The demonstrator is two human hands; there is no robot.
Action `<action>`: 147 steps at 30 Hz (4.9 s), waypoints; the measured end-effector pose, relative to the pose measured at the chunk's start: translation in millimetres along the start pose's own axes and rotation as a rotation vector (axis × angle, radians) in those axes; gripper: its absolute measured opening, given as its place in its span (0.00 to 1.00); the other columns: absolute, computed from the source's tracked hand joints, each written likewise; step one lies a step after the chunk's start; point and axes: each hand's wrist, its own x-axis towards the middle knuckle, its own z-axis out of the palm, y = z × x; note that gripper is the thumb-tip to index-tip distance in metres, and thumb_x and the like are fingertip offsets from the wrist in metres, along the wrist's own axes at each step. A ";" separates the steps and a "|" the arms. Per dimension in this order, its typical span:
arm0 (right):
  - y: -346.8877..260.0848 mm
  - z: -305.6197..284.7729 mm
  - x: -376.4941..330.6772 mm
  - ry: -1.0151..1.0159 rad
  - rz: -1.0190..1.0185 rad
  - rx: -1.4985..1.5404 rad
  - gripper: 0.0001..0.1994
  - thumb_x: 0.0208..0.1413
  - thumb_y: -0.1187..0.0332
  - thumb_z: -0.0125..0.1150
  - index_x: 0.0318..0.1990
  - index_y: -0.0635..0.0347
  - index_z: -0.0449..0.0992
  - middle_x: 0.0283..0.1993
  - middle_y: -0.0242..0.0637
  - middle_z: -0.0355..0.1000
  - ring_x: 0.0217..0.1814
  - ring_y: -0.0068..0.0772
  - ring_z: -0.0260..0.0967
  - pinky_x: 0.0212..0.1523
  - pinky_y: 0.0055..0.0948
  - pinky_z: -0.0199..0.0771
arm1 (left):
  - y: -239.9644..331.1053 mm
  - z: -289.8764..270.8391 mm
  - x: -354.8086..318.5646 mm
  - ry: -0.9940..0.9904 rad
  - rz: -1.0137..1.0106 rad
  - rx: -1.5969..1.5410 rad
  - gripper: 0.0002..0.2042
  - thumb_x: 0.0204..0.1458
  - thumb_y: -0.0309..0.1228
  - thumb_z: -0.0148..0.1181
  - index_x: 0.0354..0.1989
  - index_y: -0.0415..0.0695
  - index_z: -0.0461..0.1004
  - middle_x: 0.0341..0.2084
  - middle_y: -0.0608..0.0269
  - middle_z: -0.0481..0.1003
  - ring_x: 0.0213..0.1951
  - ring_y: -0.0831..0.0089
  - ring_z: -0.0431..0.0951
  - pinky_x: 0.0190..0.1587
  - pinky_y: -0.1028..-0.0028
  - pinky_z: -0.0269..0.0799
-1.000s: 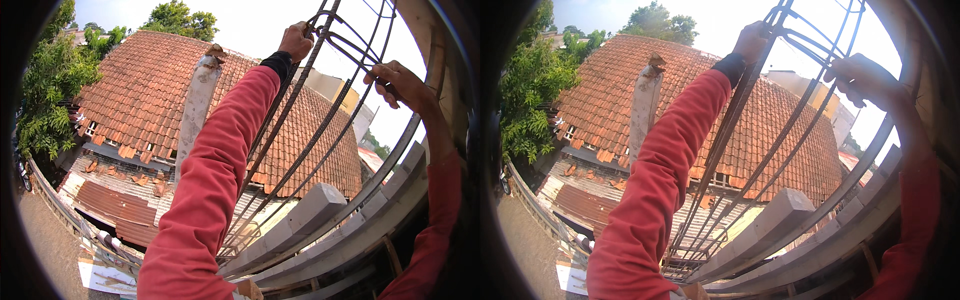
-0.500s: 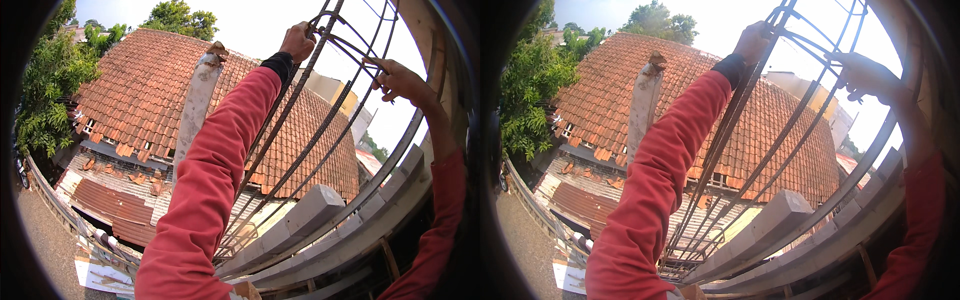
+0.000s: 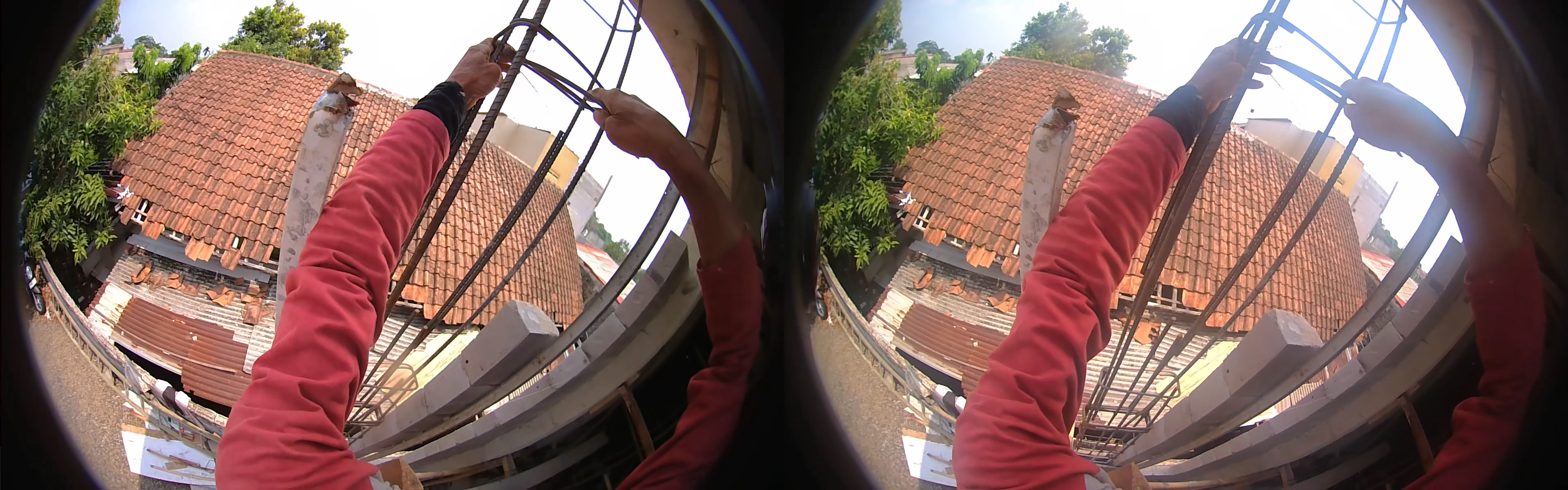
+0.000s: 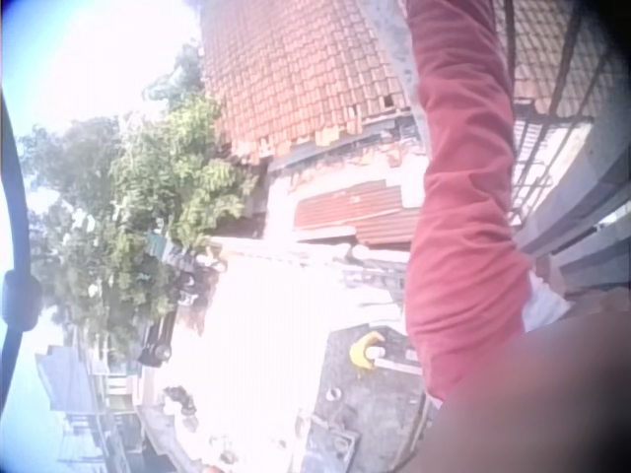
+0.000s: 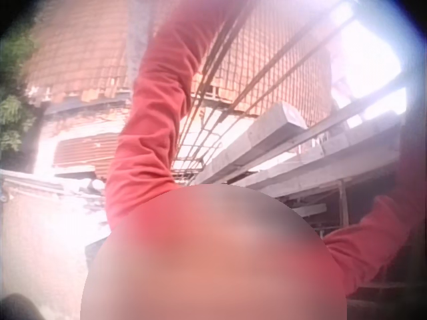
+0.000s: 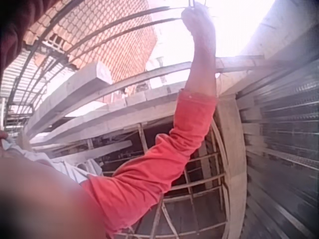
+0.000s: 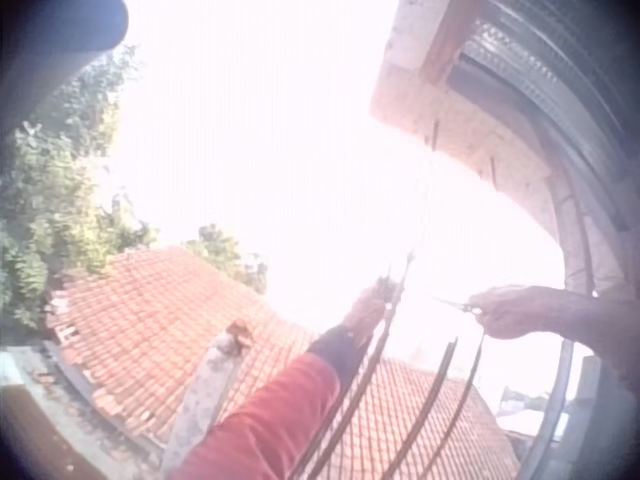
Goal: The person uses a rebar tying tool to twist wire ties around intersections of vertical and horizontal steel bars, securing a rebar cage. The person repeatedly positions the tool, twists the wire, and moves to the next intersection along the cage.
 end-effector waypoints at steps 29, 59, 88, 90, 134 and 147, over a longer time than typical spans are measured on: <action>-27.9 62.6 -38.9 0.332 -0.054 0.137 0.26 0.58 0.66 0.72 0.58 0.65 0.66 0.28 0.41 0.75 0.23 0.32 0.78 0.22 0.32 0.79 | -2.1 -1.6 -1.7 0.153 0.208 0.390 0.15 0.52 0.18 0.55 0.47 0.33 0.81 0.41 0.48 0.86 0.46 0.60 0.86 0.55 0.65 0.78; -34.3 88.1 -40.0 0.258 -0.083 0.134 0.33 0.55 0.61 0.72 0.64 0.64 0.63 0.34 0.40 0.73 0.37 0.38 0.81 0.39 0.40 0.84 | -13.7 -3.3 3.4 0.162 0.219 0.364 0.15 0.51 0.19 0.57 0.47 0.33 0.82 0.33 0.49 0.84 0.36 0.62 0.84 0.45 0.63 0.79; -19.9 25.8 -34.2 0.409 -0.199 -0.294 0.18 0.72 0.56 0.57 0.51 0.65 0.80 0.21 0.32 0.71 0.21 0.26 0.75 0.28 0.28 0.79 | -15.7 -7.2 8.0 0.129 0.218 0.331 0.18 0.51 0.17 0.54 0.51 0.34 0.81 0.44 0.49 0.86 0.48 0.59 0.86 0.58 0.66 0.77; -13.4 20.5 -33.1 -0.033 0.055 0.673 0.21 0.72 0.55 0.56 0.52 0.70 0.78 0.30 0.36 0.76 0.24 0.23 0.75 0.24 0.23 0.76 | -17.3 -5.5 8.1 0.120 0.145 0.327 0.19 0.51 0.18 0.53 0.51 0.35 0.81 0.44 0.50 0.86 0.48 0.60 0.85 0.59 0.66 0.76; -16.9 30.2 -35.1 0.456 -0.237 -0.488 0.24 0.60 0.65 0.66 0.63 0.61 0.72 0.42 0.39 0.78 0.40 0.38 0.80 0.41 0.36 0.83 | -8.7 -4.5 1.8 0.104 0.242 0.305 0.19 0.50 0.16 0.51 0.51 0.32 0.79 0.46 0.48 0.86 0.51 0.59 0.85 0.61 0.66 0.75; 6.2 40.0 -43.4 -0.311 -0.198 1.383 0.18 0.74 0.61 0.54 0.58 0.70 0.70 0.30 0.43 0.79 0.21 0.26 0.80 0.20 0.23 0.86 | 1.4 -2.7 -8.1 0.071 0.110 0.319 0.21 0.52 0.15 0.48 0.55 0.35 0.77 0.49 0.46 0.84 0.54 0.60 0.85 0.62 0.65 0.76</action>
